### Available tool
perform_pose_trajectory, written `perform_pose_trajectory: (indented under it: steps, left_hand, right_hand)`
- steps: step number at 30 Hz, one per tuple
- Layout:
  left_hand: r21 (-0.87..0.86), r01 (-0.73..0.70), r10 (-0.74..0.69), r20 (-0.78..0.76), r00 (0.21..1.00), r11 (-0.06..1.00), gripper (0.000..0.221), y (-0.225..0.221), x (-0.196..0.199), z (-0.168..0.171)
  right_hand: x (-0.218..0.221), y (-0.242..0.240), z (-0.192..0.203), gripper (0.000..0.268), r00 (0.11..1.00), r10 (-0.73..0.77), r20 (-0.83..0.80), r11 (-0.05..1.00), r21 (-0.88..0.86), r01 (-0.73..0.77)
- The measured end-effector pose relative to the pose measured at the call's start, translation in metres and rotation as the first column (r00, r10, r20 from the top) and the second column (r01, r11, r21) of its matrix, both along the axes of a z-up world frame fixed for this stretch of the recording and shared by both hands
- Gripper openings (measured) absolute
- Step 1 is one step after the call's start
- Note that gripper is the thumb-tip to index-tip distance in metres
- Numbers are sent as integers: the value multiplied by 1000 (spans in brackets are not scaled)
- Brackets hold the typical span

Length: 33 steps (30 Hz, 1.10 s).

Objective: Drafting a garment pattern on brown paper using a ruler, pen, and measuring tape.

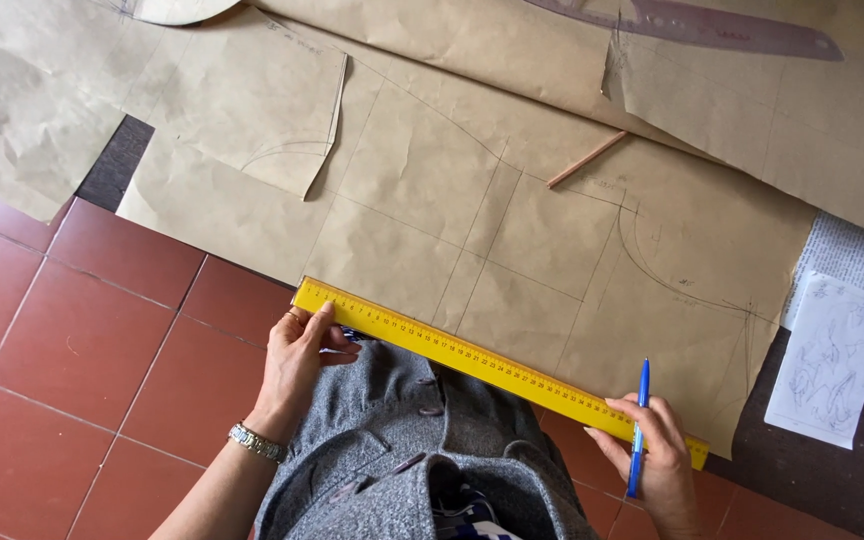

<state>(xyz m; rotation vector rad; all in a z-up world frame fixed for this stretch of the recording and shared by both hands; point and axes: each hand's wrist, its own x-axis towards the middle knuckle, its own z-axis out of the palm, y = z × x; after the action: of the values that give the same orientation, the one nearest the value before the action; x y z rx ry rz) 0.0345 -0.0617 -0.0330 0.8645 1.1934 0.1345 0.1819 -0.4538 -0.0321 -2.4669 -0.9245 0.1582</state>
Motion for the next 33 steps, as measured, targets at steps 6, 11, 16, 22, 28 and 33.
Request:
perform_pose_trajectory:
  steps: [6, 11, 16, 22, 28, 33]
  left_hand:
    - [37, -52, 51, 30, 998, 998, 14, -1, -2, -6]
    - [57, -45, 43, 50, 998, 997, 13, 0, -5, -14]
    - [57, -41, 38, 46, 998, 998, 12, 0, -3, -10]
    - [75, -18, 16, 26, 1000, 997, 13, 2, -4, -12]
    - [83, -8, 6, 23, 1000, 996, 13, 2, -3, -10]
    - [82, -14, 11, 40, 999, 997, 14, 1, -4, -12]
  right_hand:
    - [5, 2, 0, 45, 1000, 20, -20, 999, -45, -21]
    - [7, 0, -3, 42, 999, 43, -28, 999, -13, -43]
    - [7, 0, -3, 43, 999, 45, -14, 998, -37, -45]
    - [5, -1, -4, 45, 999, 36, -24, 997, -63, -38]
    - [4, 0, -3, 45, 999, 35, -8, 997, -72, -36]
    - [4, 4, -3, 43, 995, 55, 86, 996, -75, -49]
